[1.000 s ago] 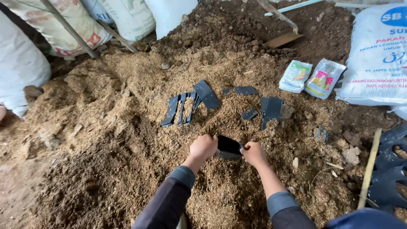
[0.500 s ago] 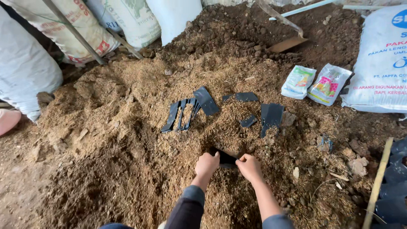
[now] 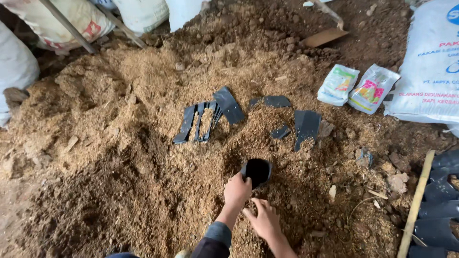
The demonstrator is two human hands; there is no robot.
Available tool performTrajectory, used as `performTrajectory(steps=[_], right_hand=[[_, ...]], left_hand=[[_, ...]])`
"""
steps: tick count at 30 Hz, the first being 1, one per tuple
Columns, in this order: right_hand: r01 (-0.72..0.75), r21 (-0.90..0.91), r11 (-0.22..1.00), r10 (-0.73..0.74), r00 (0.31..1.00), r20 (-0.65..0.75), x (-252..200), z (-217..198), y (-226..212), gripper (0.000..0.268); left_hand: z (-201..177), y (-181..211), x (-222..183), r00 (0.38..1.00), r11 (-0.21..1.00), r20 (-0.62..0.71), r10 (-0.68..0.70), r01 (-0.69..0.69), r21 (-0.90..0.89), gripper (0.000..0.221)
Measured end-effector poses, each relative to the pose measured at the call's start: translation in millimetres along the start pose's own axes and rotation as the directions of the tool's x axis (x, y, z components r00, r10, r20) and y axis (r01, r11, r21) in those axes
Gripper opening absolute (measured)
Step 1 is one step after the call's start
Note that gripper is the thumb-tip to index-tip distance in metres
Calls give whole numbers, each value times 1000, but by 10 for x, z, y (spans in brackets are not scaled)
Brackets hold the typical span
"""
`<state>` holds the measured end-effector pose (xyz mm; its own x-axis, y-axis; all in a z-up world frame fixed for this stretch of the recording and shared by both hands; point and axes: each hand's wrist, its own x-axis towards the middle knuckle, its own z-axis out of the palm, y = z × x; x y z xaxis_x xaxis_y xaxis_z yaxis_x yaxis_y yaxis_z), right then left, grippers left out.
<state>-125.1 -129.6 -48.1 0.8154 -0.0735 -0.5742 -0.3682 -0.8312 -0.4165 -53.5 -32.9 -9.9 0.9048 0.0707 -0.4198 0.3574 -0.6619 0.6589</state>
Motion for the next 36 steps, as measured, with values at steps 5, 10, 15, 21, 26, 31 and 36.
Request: performTrajectory(steps=[5, 10, 15, 21, 26, 31, 36], right_hand=[[232, -161, 959, -269, 924, -271, 275, 658, 338, 37], [162, 204, 965, -106, 960, -261, 355, 326, 298, 28], [98, 894, 437, 181, 964, -194, 336, -144, 348, 56], [172, 985, 8, 253, 953, -168, 371, -708, 89, 38], [281, 960, 11, 183, 943, -278, 210, -1197, -436, 38], [304, 952, 29, 117, 945, -305, 255, -1422, -704, 41], [356, 934, -15, 31, 934, -356, 456, -1378, -757, 45]], left_hand=[[-75, -6, -125, 999, 998, 25, 34, -32, -59, 34], [-125, 2, -144, 997, 996, 75, 31, -25, -81, 36], [-191, 45, -207, 990, 998, 142, -7, 15, -56, 36], [-165, 55, -138, 996, 999, 82, 26, -23, -43, 32], [-26, -109, 112, 998, 998, -13, 66, -66, -24, 35], [-168, -51, 104, 995, 994, -65, 75, -80, -71, 34], [-234, -44, 139, 985, 984, -56, 166, -169, -50, 29]])
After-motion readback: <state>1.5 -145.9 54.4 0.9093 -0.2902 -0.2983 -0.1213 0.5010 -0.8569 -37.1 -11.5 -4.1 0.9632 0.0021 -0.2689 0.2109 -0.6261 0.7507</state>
